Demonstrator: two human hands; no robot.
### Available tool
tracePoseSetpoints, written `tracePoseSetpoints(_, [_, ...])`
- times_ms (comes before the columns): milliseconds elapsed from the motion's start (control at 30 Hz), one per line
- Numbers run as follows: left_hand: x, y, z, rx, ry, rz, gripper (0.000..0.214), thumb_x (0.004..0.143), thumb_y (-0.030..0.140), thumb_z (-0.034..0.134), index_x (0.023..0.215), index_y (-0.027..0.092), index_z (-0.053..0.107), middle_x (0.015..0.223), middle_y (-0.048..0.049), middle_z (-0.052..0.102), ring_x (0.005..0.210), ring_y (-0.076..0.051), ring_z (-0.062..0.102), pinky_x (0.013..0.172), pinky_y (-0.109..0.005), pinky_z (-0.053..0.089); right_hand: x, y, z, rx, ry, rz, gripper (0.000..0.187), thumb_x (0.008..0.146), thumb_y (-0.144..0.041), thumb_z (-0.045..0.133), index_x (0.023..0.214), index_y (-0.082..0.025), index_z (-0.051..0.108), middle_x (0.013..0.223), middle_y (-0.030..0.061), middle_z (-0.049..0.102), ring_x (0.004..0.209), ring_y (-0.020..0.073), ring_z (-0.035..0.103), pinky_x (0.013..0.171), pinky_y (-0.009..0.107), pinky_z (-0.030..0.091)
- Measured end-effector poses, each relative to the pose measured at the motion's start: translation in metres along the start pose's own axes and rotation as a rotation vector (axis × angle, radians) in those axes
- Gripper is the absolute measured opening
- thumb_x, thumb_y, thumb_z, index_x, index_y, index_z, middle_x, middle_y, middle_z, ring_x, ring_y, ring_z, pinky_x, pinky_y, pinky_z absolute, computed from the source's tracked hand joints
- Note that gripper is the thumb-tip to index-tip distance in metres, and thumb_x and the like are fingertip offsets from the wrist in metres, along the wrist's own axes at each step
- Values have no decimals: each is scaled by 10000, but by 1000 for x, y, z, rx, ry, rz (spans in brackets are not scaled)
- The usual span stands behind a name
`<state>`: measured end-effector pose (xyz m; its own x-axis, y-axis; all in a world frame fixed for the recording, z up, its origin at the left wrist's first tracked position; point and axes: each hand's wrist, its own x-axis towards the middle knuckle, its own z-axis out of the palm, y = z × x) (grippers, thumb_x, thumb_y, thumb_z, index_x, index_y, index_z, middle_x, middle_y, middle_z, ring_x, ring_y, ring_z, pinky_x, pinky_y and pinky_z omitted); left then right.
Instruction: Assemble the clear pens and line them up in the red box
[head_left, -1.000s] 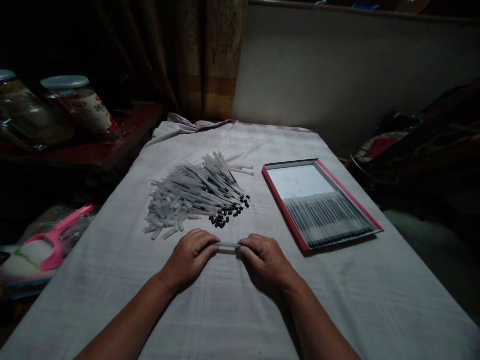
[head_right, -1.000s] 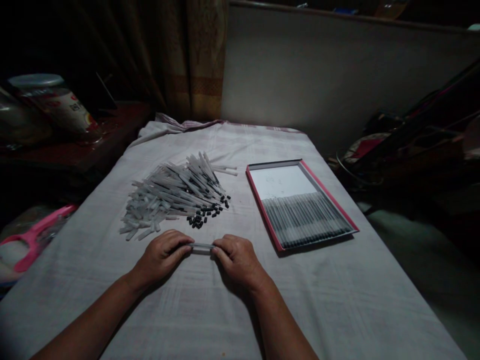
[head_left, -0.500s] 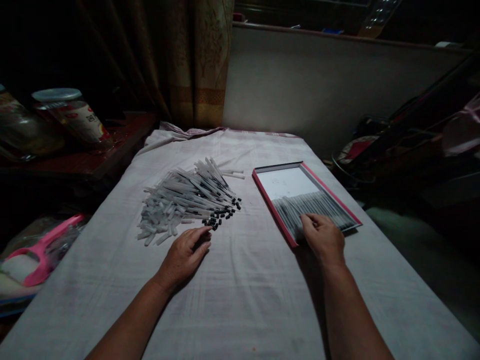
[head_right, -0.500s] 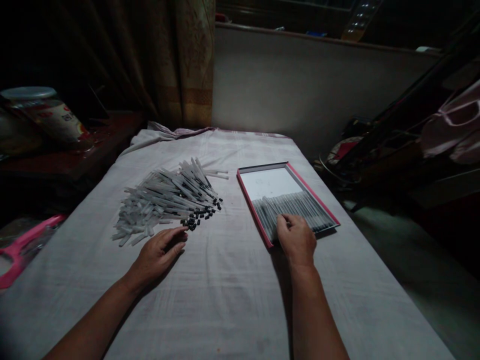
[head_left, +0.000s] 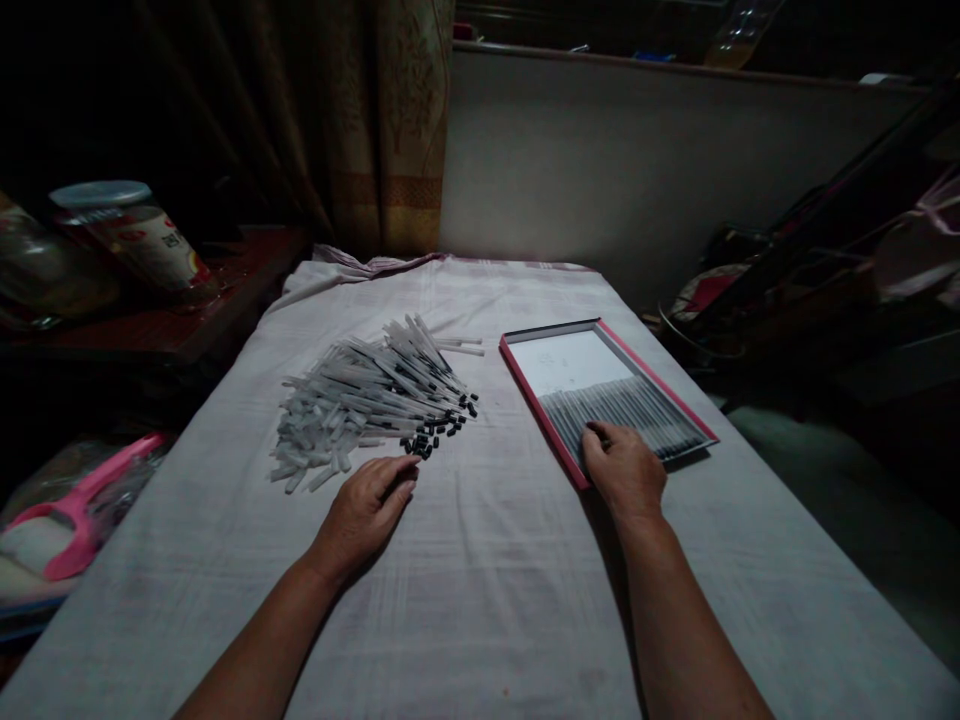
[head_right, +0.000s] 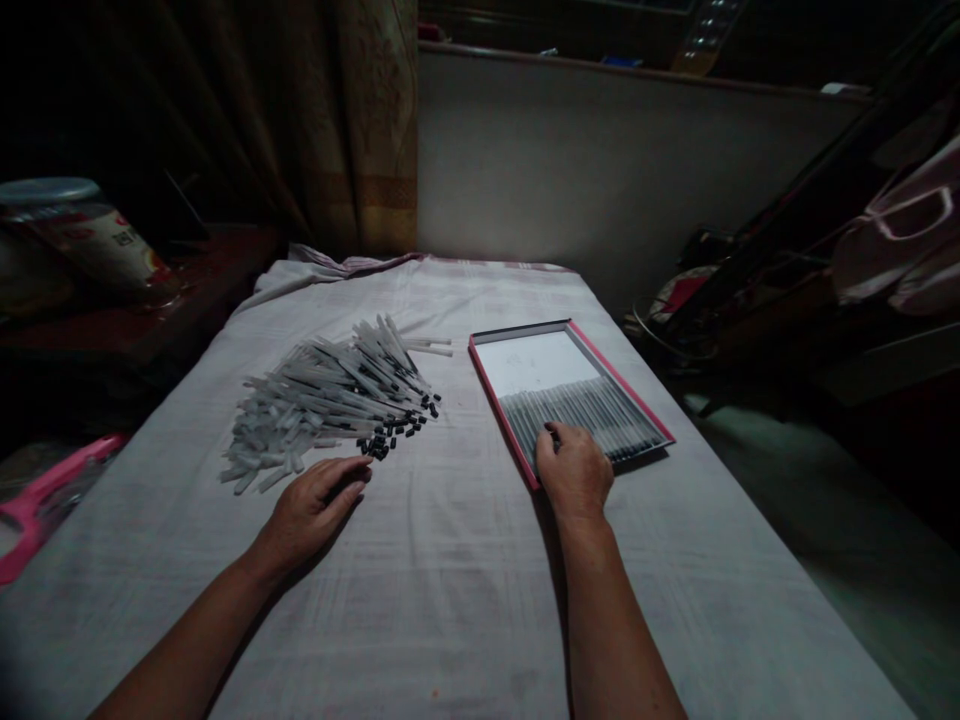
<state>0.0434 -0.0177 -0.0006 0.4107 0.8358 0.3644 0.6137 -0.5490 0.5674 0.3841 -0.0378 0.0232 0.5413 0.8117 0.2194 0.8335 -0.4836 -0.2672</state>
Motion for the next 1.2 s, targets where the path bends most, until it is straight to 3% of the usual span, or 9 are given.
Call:
tracePoseSetpoints(267, [0,3,-2,-15,-1,-6,255,929,285,527,1132,218,668,1020,-67,750,943,-207,698,861,-355,565,-3,6,3,58,10,-64,334,875,-327,497,1001,-201,780,1000,111,746,852,251,669,692,333,465])
tracePoseSetpoints(433, [1,3,-3,-51,8,-23,253,927,283,527,1118,217,679,1000,-65,755,929,-204,702,853,-346,566,-1,-5,-4,153,141,-175,330,871,-299,478,985,-179,764,961,109,740,861,241,657,734,331,480])
tracePoseSetpoints(533, [2,3,-4,-73,14,-33,248,925,288,529,1096,215,692,988,-63,757,916,-201,705,849,-338,566,-6,-30,-7,278,130,-317,309,882,-279,480,972,-170,754,931,104,736,858,231,660,780,326,486])
tracePoseSetpoints(733, [0,1,-5,-136,33,-73,219,927,303,529,993,222,722,883,-39,758,822,-181,707,795,-305,561,-33,-108,9,351,-181,-596,245,903,-210,521,989,-209,751,968,82,726,891,209,654,811,302,475])
tracePoseSetpoints(967, [2,3,-9,-261,45,-203,258,928,344,508,801,190,671,641,-1,680,590,-141,645,584,-240,496,-34,-174,32,254,-288,-647,257,942,-280,518,1078,-238,732,1036,70,707,956,205,643,794,282,463])
tracePoseSetpoints(1200, [3,1,-10,-334,39,-266,292,925,372,496,756,187,647,603,6,639,553,-131,612,536,-224,463,-25,-199,35,65,-336,-683,237,943,-339,537,1017,-241,740,1010,84,690,903,214,645,734,289,466])
